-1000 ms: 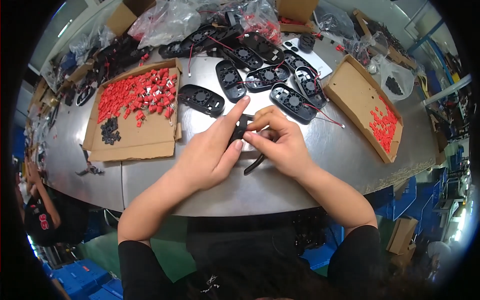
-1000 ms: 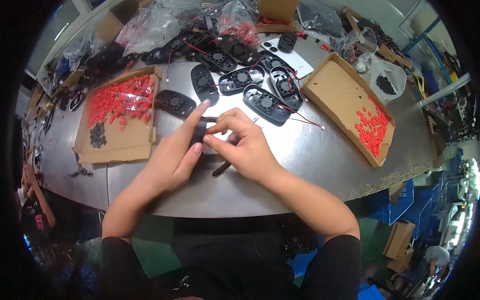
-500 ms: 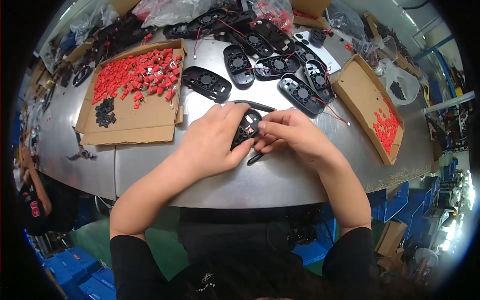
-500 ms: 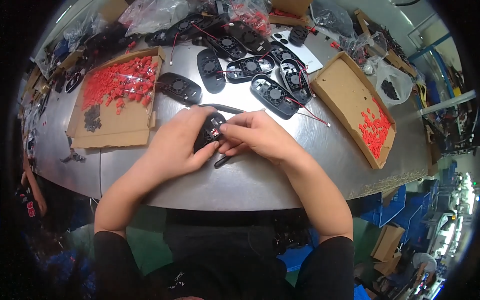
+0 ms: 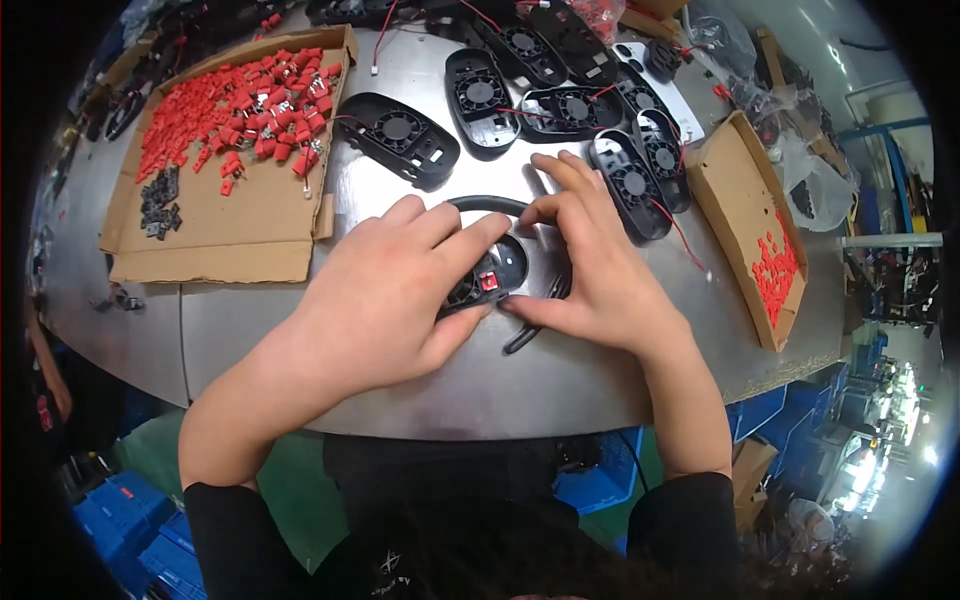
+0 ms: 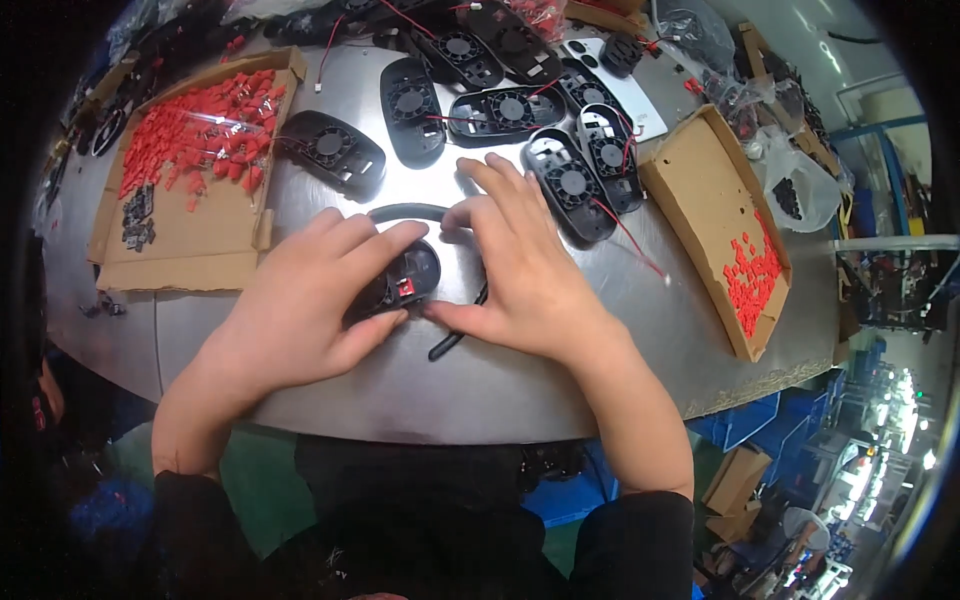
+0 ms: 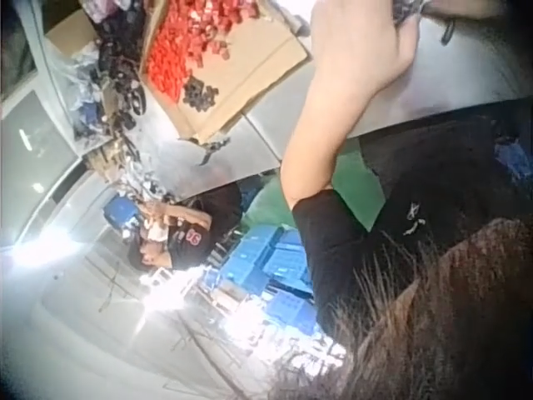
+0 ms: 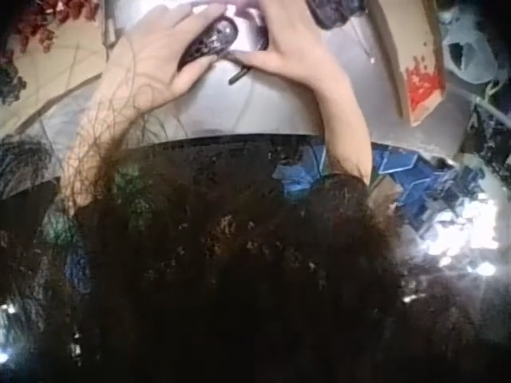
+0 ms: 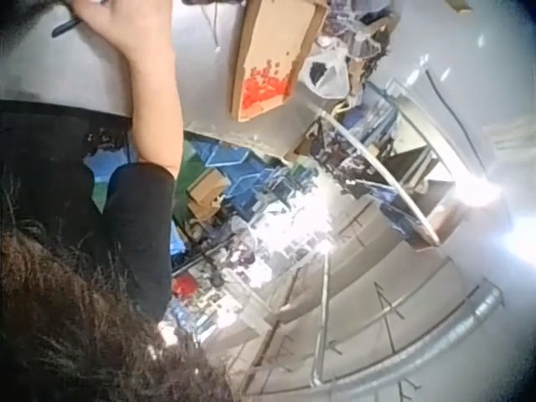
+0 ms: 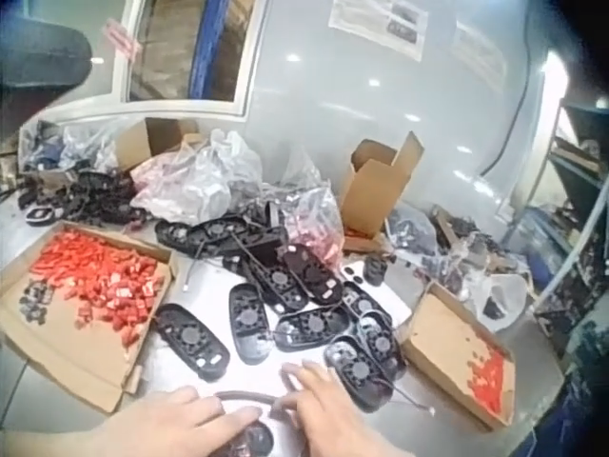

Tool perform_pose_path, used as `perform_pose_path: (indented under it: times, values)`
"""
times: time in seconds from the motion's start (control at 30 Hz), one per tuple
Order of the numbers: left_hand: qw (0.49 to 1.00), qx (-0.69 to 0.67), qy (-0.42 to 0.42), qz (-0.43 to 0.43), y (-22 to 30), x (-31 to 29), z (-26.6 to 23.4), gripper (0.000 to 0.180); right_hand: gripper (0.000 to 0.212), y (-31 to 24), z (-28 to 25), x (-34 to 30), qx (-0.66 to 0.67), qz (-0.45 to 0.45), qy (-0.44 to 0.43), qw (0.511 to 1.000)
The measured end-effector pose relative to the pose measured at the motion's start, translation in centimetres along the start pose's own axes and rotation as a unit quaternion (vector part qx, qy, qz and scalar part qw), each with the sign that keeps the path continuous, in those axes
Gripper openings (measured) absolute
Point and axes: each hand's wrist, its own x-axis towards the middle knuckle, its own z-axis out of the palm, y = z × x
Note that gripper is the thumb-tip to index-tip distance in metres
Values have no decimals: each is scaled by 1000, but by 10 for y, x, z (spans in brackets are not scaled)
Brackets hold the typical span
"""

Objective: The recorder is assembling small electronic and mechanical components onto a plastic frame using pliers.

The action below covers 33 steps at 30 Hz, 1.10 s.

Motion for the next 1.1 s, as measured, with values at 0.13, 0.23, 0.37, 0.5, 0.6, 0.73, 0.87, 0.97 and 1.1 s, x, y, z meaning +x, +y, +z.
perform_pose_path:
  times: [0.13,0.23,0.37,0.5,0.6,0.73,0.87,0.97,1.1]
  values:
    - [999,-33,-19,-31,0,0,-4,64,54,3,16,2,-19,-11,8,1000]
    - [998,-44,-10,-36,-3,-2,-8,65,51,-13,24,5,-4,13,-10,1000]
    - [998,-41,-6,-57,-4,-4,-5,66,39,-14,20,8,5,32,-39,999]
    - [995,-57,-15,-82,-6,-5,-5,66,34,-13,21,10,19,53,-76,996]
    - [992,-63,-22,-103,-4,-6,-1,68,32,-15,22,11,13,54,-80,995]
    - [992,-60,-27,-111,-3,-7,-2,72,32,-17,18,12,0,56,-85,995]
    - [994,-55,-22,-94,-5,-7,1,72,33,-14,20,9,7,57,-90,994]
    - [992,-87,-19,-90,-8,-5,-1,69,32,-14,11,11,35,69,-118,990]
    - [990,-111,-24,-84,-12,-6,-7,66,28,-9,7,12,36,60,-148,987]
